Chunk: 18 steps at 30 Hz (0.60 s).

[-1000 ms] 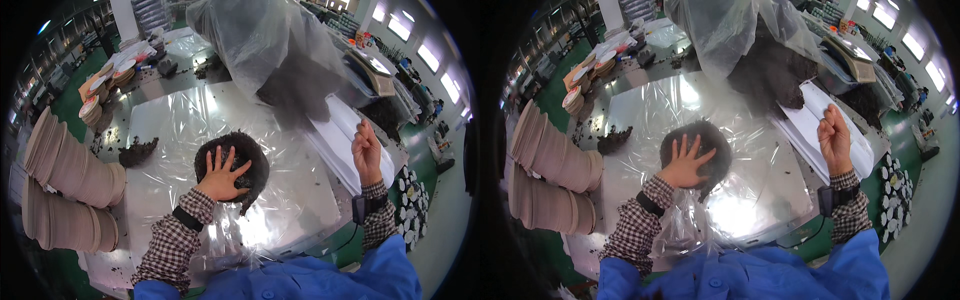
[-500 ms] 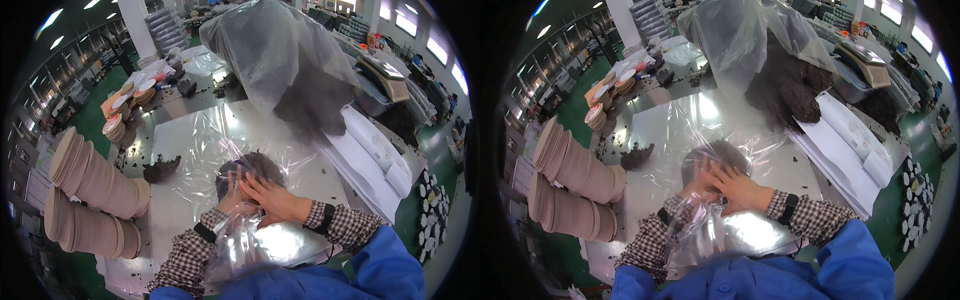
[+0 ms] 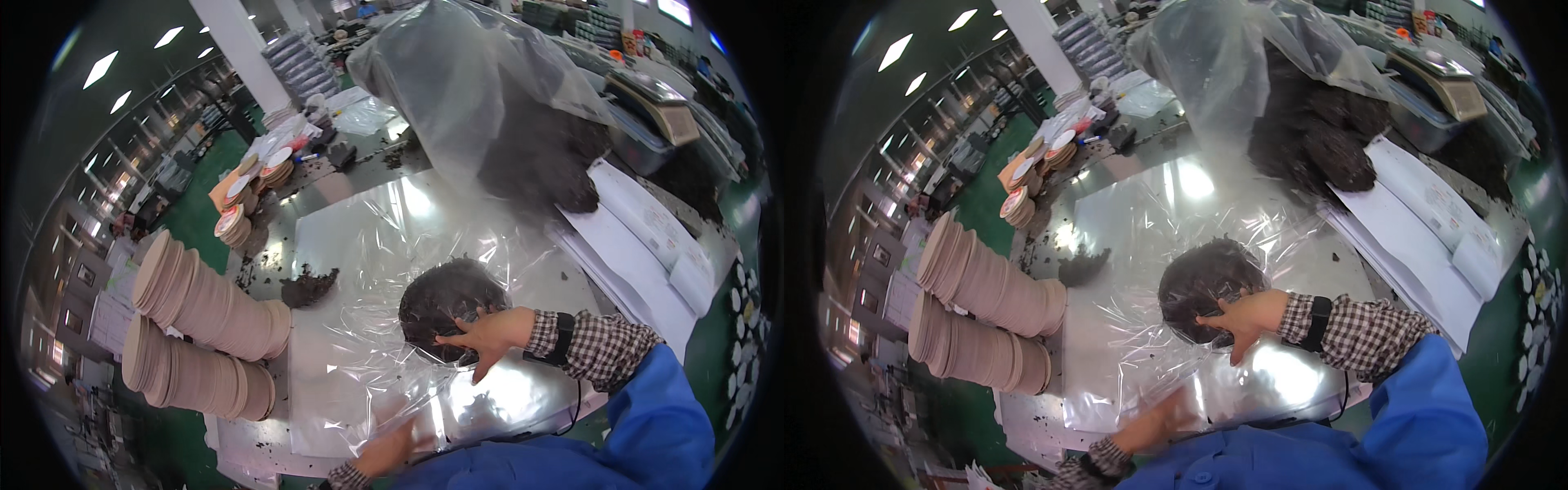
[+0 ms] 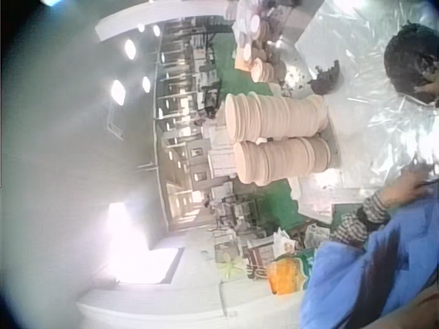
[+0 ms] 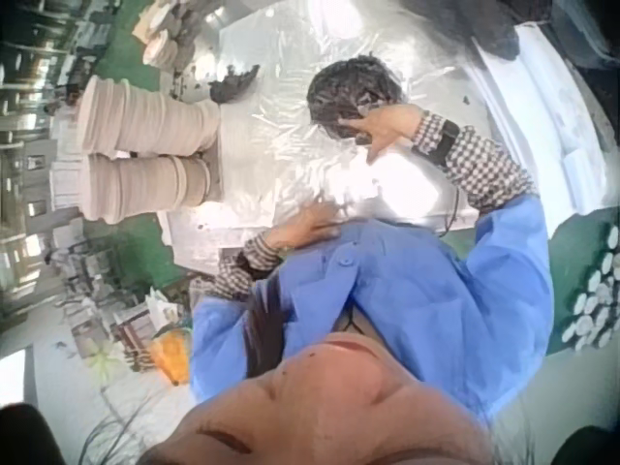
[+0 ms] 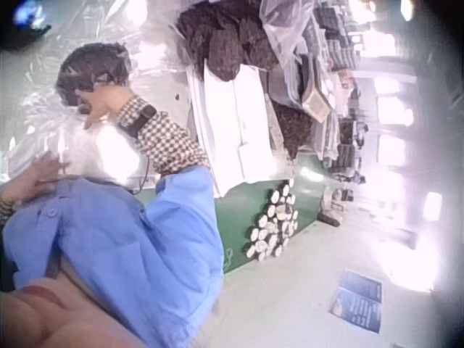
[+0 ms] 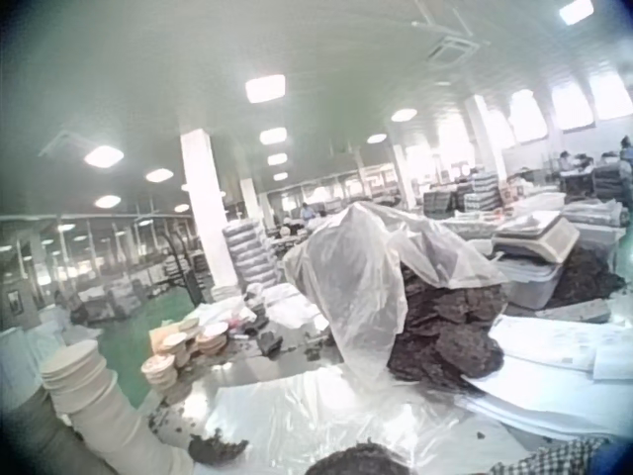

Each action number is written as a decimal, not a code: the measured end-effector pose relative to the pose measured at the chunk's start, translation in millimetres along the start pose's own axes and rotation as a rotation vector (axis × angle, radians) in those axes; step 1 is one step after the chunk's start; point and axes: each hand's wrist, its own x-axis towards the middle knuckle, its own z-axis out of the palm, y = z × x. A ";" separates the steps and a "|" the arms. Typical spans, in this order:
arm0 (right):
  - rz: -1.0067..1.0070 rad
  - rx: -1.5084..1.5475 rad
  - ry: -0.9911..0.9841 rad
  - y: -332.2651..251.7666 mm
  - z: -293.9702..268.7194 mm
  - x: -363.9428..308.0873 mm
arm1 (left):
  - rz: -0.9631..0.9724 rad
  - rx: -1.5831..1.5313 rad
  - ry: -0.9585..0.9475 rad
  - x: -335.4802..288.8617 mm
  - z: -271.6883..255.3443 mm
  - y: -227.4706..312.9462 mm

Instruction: The person repeatedly scoops a dark granular food into round metal tins, presses it down by hand, covers it with plastic wrap, and seals each tin with a white paper lid. The tins are handled one at a time on a stainless steel table in a factory setting.

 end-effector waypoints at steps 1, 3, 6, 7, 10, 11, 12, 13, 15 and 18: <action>0.027 0.028 0.007 1.2 9.7 -6.6 | -0.017 -0.044 0.110 15.0 2.5 -20.3; 0.078 0.016 0.013 -7.5 18.8 -15.9 | -0.060 -0.126 0.350 48.3 2.5 -50.4; 0.126 0.021 0.076 -9.3 28.9 -18.2 | -0.022 -0.161 0.768 104.5 -20.0 -44.5; 0.135 -0.006 0.115 -7.8 33.6 -15.2 | 0.049 -0.117 0.939 125.4 -29.4 -27.7; -0.208 -0.105 0.593 23.3 71.3 -20.7 | 0.272 0.223 0.946 172.4 -37.0 1.7; -0.096 0.056 0.490 -3.0 33.2 -56.3 | 0.247 0.651 0.932 163.5 -48.5 2.6; 0.041 0.224 0.371 -23.1 -5.1 -102.4 | 0.143 0.656 0.854 159.0 -53.5 3.8; 0.327 0.491 0.465 0.6 -5.6 -118.8 | 0.057 0.647 0.765 161.7 -51.0 5.0; 0.555 0.938 0.734 44.0 38.1 -144.2 | -0.036 0.647 0.575 183.2 -47.0 15.8; 0.103 0.989 1.367 72.7 60.7 -77.8 | -0.010 0.856 0.727 182.6 -38.7 -5.6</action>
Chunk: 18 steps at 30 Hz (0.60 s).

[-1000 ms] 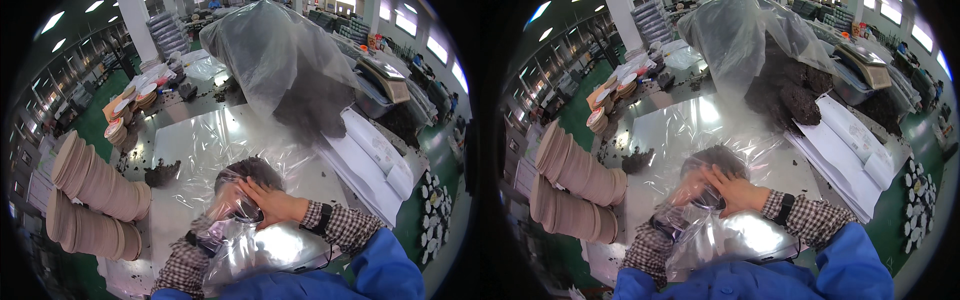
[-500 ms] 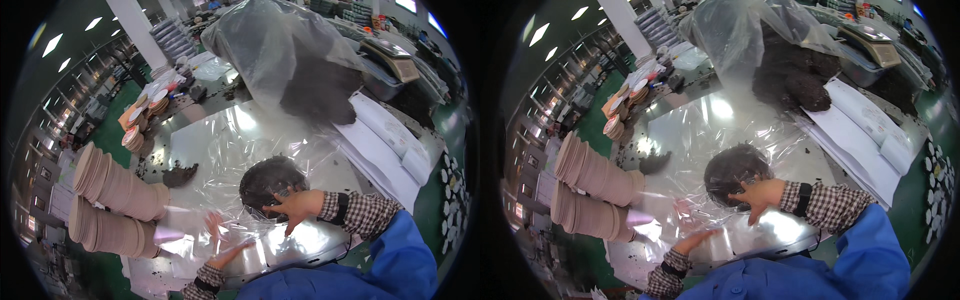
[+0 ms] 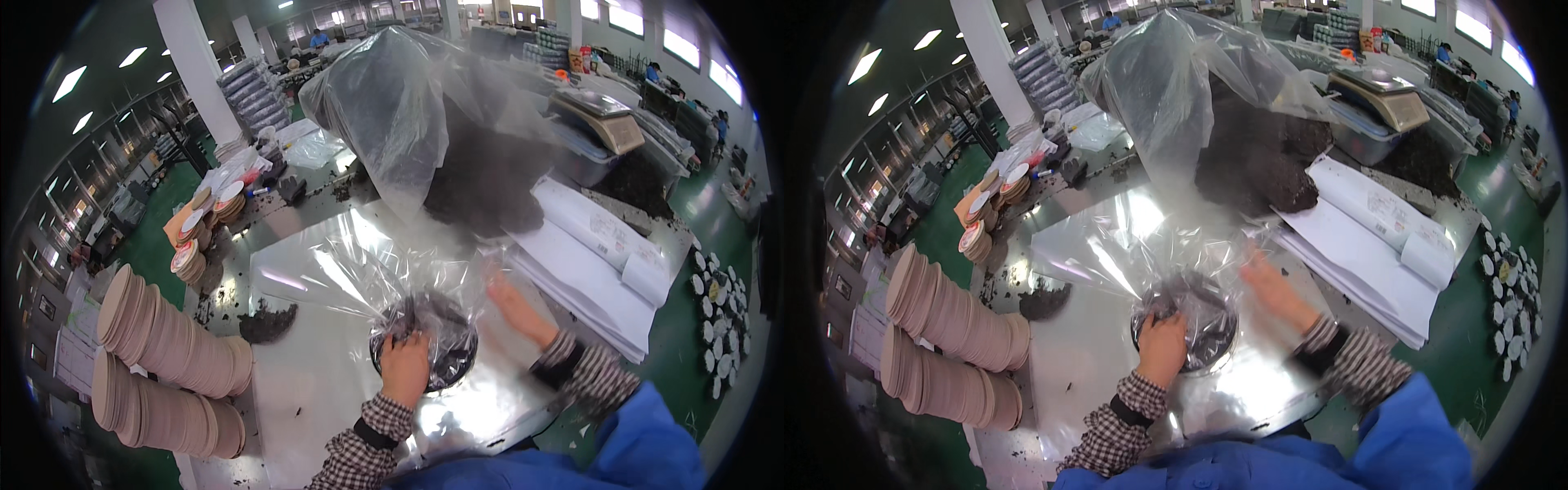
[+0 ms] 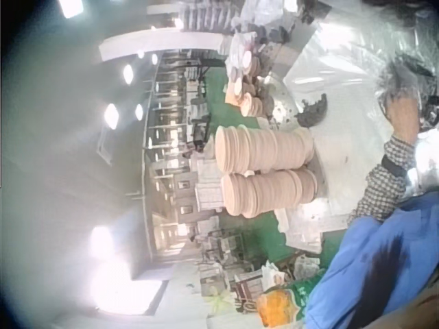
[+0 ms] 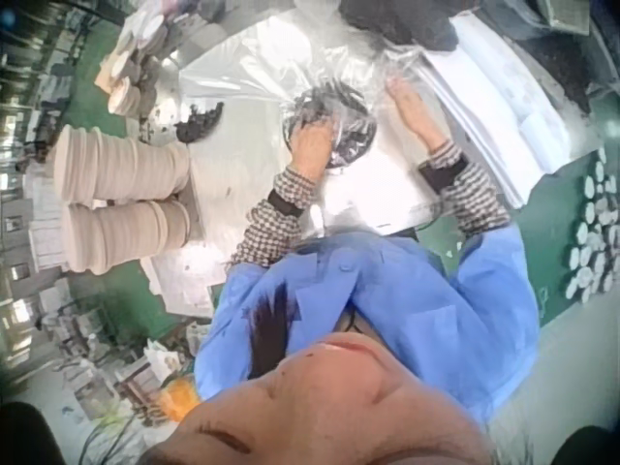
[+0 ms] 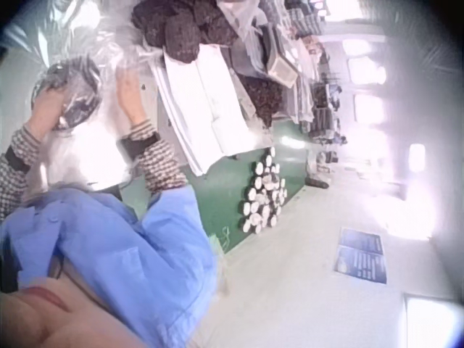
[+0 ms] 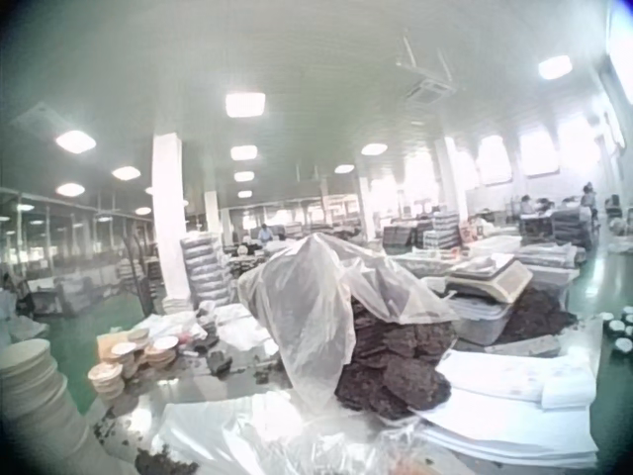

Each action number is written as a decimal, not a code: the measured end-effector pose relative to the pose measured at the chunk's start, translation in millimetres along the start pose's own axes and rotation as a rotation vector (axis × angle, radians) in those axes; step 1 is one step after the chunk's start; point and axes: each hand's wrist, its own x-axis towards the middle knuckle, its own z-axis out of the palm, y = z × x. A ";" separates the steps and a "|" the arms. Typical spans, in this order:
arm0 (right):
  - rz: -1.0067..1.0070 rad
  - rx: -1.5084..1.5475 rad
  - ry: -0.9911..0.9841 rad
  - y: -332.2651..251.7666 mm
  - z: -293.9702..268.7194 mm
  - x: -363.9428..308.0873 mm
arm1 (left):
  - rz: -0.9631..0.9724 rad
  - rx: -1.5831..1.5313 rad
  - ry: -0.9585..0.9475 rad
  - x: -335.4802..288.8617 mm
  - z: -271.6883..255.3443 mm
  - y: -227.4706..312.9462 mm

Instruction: The person repeatedly scoops a dark granular food into round metal tins, presses it down by hand, covers it with plastic wrap, and seals each tin with a white paper lid. The tins are handled one at a time on a stainless steel table in a factory setting.

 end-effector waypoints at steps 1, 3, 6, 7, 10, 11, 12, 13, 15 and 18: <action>-0.279 -0.050 0.120 -20.8 47.3 5.6 | -0.035 0.066 -0.077 -3.0 -1.9 -6.0; -0.530 -0.328 -0.402 -58.6 78.5 -1.5 | 0.107 -0.223 0.109 -9.3 5.2 -15.6; -0.373 -0.844 -0.439 -17.6 99.6 0.9 | 0.045 -0.900 -0.766 24.4 -76.0 -60.8; -0.406 -0.849 -0.430 -16.4 95.2 2.7 | 0.000 -1.303 -0.812 23.0 -95.7 -87.1; -0.438 -0.690 -0.479 -27.1 91.5 -1.1 | -0.494 -0.688 -0.466 33.3 -75.8 -141.9; -0.418 -0.552 -0.533 -30.1 84.6 6.8 | -0.364 -0.933 -0.272 37.0 -77.9 -120.7; -0.390 -0.416 -0.585 -33.2 79.0 13.0 | -0.219 -1.168 -0.073 39.3 -79.4 -76.9; -0.120 -0.067 -0.385 -29.3 73.7 12.1 | -0.108 -1.173 -0.091 34.6 -68.8 -59.7; 0.142 0.518 -0.391 -22.5 54.5 15.4 | 0.089 -0.938 -0.312 27.3 -51.7 -34.6; -0.071 0.472 -0.485 -12.1 44.9 19.0 | -0.025 -0.641 -0.632 25.2 -37.9 -33.5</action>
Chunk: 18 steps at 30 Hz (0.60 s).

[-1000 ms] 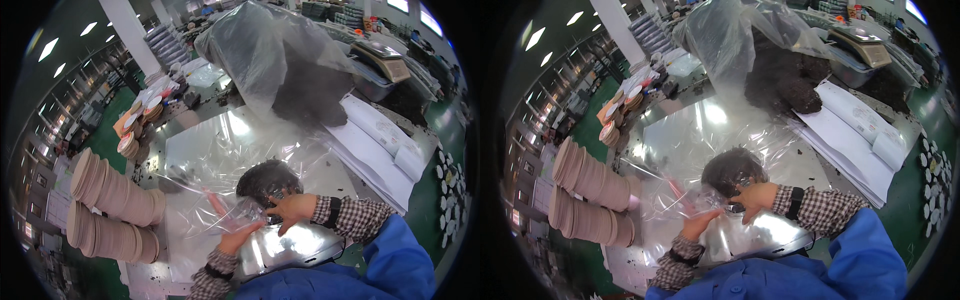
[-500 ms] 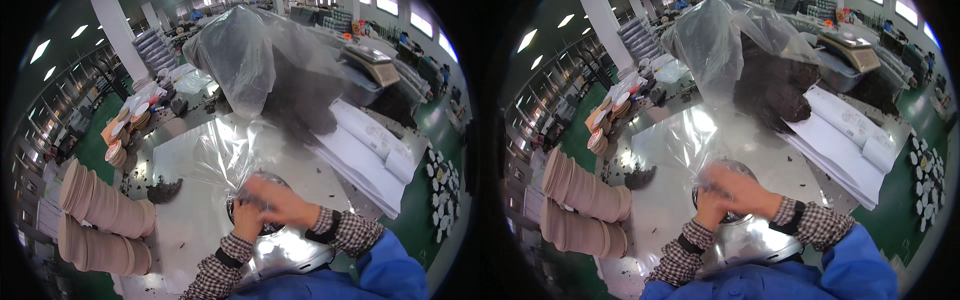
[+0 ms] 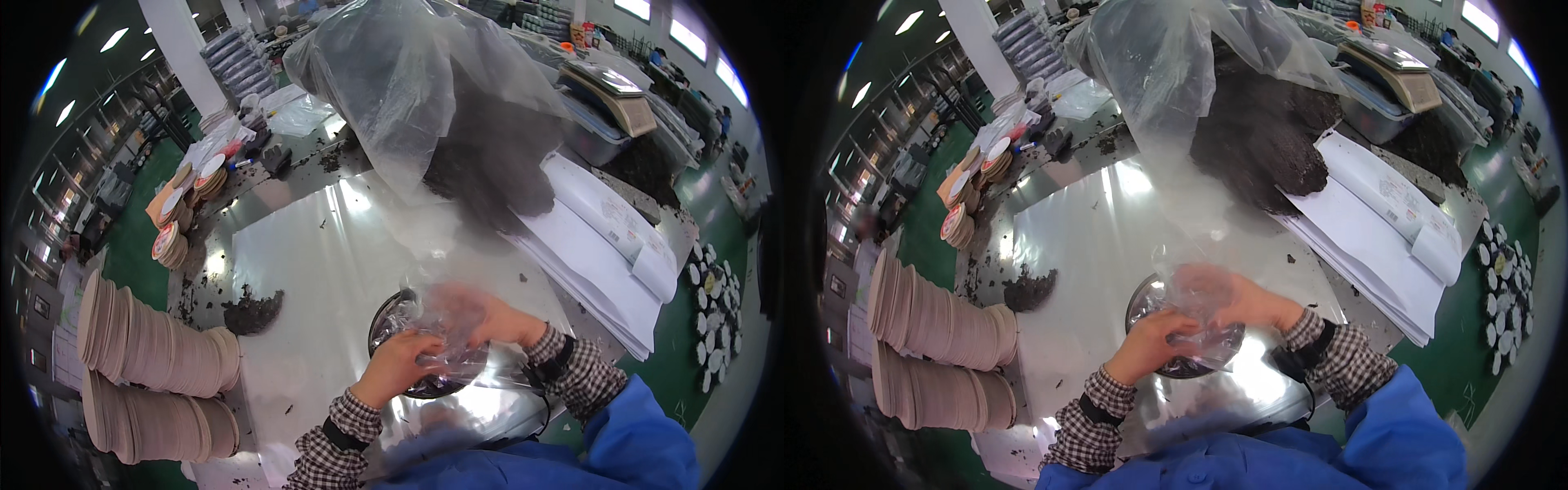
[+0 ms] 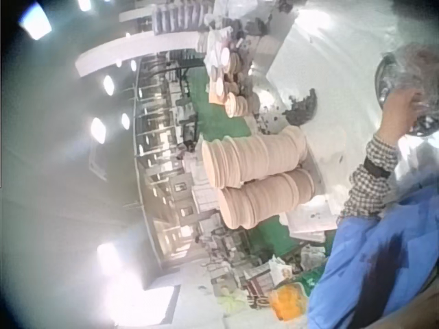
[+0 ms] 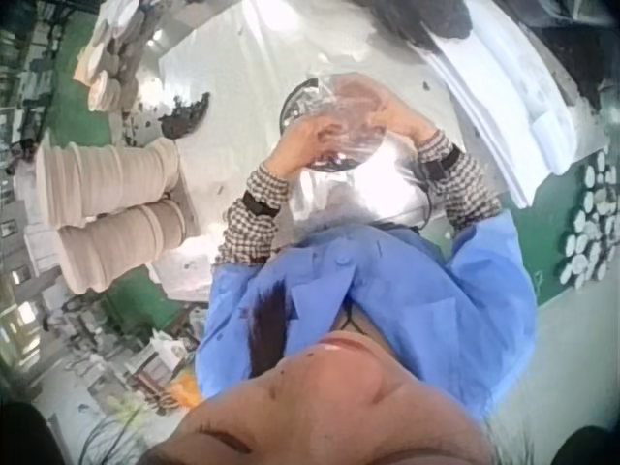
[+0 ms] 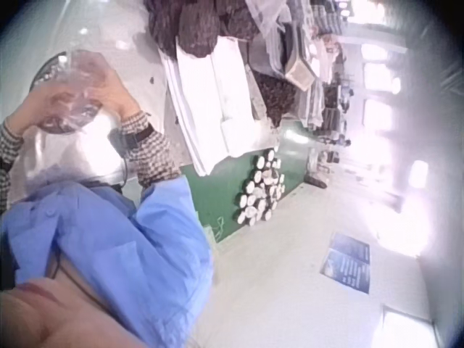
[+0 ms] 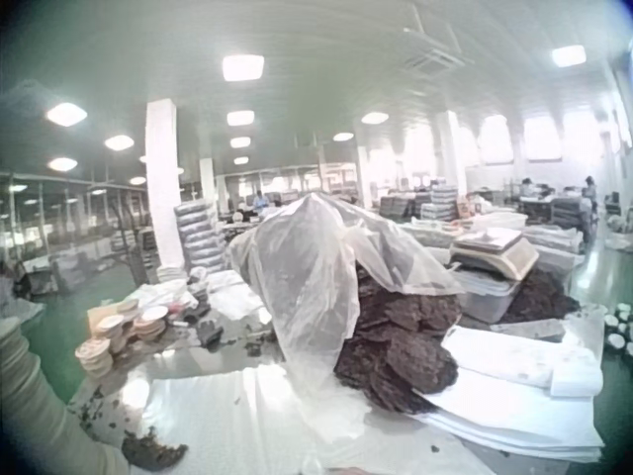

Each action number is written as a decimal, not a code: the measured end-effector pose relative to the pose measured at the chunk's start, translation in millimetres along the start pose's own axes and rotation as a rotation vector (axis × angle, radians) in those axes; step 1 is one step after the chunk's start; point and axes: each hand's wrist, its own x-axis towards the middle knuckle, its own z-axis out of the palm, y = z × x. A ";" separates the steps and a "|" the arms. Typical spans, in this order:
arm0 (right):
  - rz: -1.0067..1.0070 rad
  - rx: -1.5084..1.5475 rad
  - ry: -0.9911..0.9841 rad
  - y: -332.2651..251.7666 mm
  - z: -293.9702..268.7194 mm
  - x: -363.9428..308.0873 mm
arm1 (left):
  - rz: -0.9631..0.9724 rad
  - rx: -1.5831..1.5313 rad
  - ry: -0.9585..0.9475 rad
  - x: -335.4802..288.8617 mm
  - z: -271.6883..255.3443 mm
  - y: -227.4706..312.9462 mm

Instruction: The person repeatedly scoops a dark granular food into round metal tins, presses it down by hand, covers it with plastic wrap, and seals each tin with a white paper lid. The tins are handled one at a time on a stainless steel table in a factory setting.

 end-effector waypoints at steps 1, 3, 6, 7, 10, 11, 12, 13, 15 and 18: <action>-0.106 -0.200 -0.090 4.4 -3.0 0.0 | 0.017 -0.081 0.113 0.7 4.1 -1.6; 0.012 -0.424 -0.136 1.6 11.4 -6.4 | 0.180 -0.308 0.467 -6.4 19.7 -6.3; -0.165 -1.244 -0.070 0.1 41.0 -1.5 | 0.342 -0.176 0.722 -8.8 24.9 19.3; -0.347 -1.259 -0.086 3.0 36.5 -3.3 | 0.333 0.011 0.670 -7.7 27.4 22.1; 0.293 -0.425 -0.534 -49.6 -24.9 31.3 | 0.335 0.273 0.688 -10.9 36.0 10.9; 0.071 -0.736 -0.403 -55.0 -26.5 44.8 | 0.339 0.334 0.691 -13.5 37.8 6.0; -0.153 -1.028 -0.255 -56.8 -22.1 58.8 | 0.342 0.389 0.685 -14.7 41.8 4.9; -0.385 -1.307 -0.092 -55.3 -14.7 70.8 | 0.321 0.453 0.712 -14.5 46.3 7.1; -0.049 -1.444 -0.270 -6.7 8.6 76.8 | 0.328 0.595 0.747 -9.9 45.9 18.7; 0.277 -1.325 -0.352 -1.4 11.0 89.0 | 0.148 0.251 0.726 -10.5 26.6 37.0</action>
